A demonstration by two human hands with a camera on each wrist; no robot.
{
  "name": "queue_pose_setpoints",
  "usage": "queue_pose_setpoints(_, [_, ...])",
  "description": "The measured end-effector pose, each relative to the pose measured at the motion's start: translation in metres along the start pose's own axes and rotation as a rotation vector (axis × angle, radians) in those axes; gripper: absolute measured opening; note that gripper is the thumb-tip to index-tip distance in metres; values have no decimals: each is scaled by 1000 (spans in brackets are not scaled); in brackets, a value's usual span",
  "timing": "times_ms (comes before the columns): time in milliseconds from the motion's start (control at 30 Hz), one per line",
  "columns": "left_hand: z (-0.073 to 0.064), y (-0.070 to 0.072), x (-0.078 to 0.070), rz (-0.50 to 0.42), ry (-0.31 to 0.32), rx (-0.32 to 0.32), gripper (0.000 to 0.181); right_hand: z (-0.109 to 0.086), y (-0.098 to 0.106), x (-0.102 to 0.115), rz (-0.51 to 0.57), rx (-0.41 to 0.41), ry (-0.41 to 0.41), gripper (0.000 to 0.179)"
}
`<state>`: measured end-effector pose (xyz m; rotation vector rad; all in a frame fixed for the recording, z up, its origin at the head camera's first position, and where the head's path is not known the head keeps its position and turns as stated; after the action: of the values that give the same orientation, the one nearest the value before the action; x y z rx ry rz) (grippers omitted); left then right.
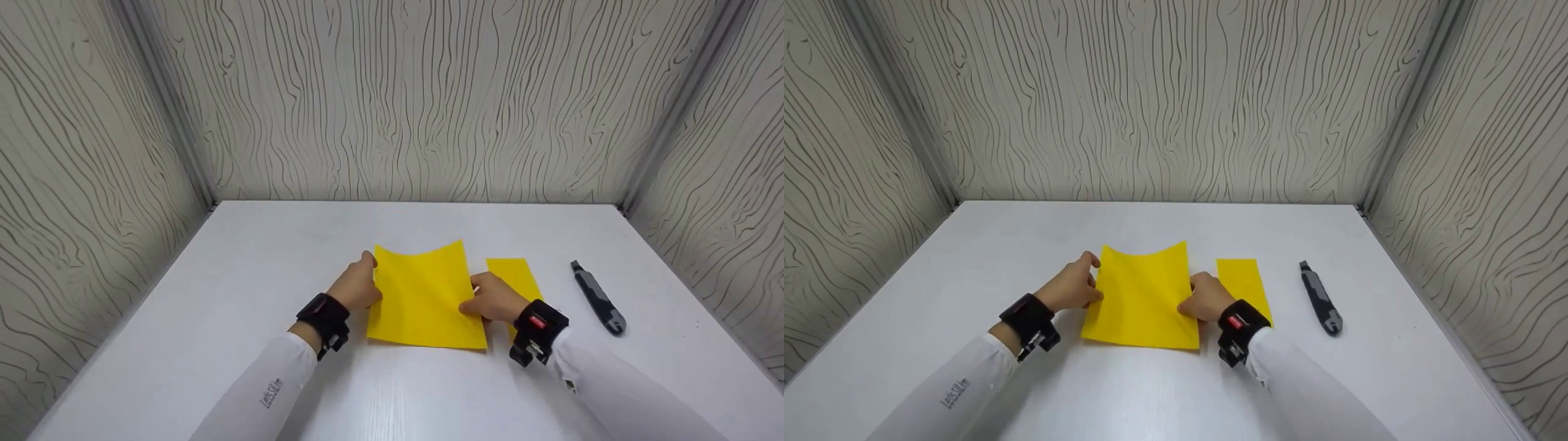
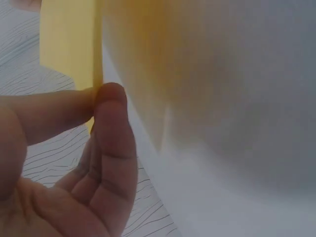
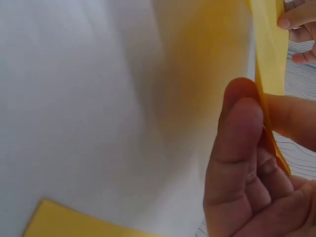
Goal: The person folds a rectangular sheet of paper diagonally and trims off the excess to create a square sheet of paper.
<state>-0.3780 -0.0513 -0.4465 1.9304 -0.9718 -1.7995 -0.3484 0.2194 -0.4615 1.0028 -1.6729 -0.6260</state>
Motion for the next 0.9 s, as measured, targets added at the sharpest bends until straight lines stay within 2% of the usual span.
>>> queue_pose_setpoints(133, [2,-10,1,129,-32,3,33,5,-3,4,-70,-17,-8,55])
queue_pose_setpoints(300, [5,-21,-1,233,-93,-12,17,10,-5,7,-136,-43,-13,47])
queue_pose_setpoints(400, [5,-24,-3,288,-111,-49,13,11,-5,9,-150,-64,-1,46])
queue_pose_setpoints(500, [4,-28,-6,383,-130,-106,19,12,-7,9,-150,-83,6,50])
queue_pose_setpoints(600, [4,-30,-11,486,-207,-144,30,12,-8,10,-159,-100,20,57])
queue_pose_setpoints(667, [5,-35,-14,530,-280,-108,35,12,-8,12,-170,-113,32,64])
queue_pose_setpoints(767, [6,-46,-13,570,-372,17,39,11,-10,14,-189,-130,42,76])
queue_pose_setpoints(833, [6,-53,-10,591,-395,94,43,9,-11,16,-198,-146,43,83])
queue_pose_setpoints(900, [5,-56,-8,617,-399,125,42,8,-12,18,-228,-171,57,86])
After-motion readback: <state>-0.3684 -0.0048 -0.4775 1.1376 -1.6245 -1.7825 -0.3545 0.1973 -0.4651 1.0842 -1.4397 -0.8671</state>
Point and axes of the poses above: each hand's wrist, its own z-axis towards the middle knuckle, its own y-axis out of the back of the hand, x = y × z, the point moved 5 cm from there along z, towards the middle knuckle, and after that the axes turned 9 degrees about -z, right-handed, at the moved point
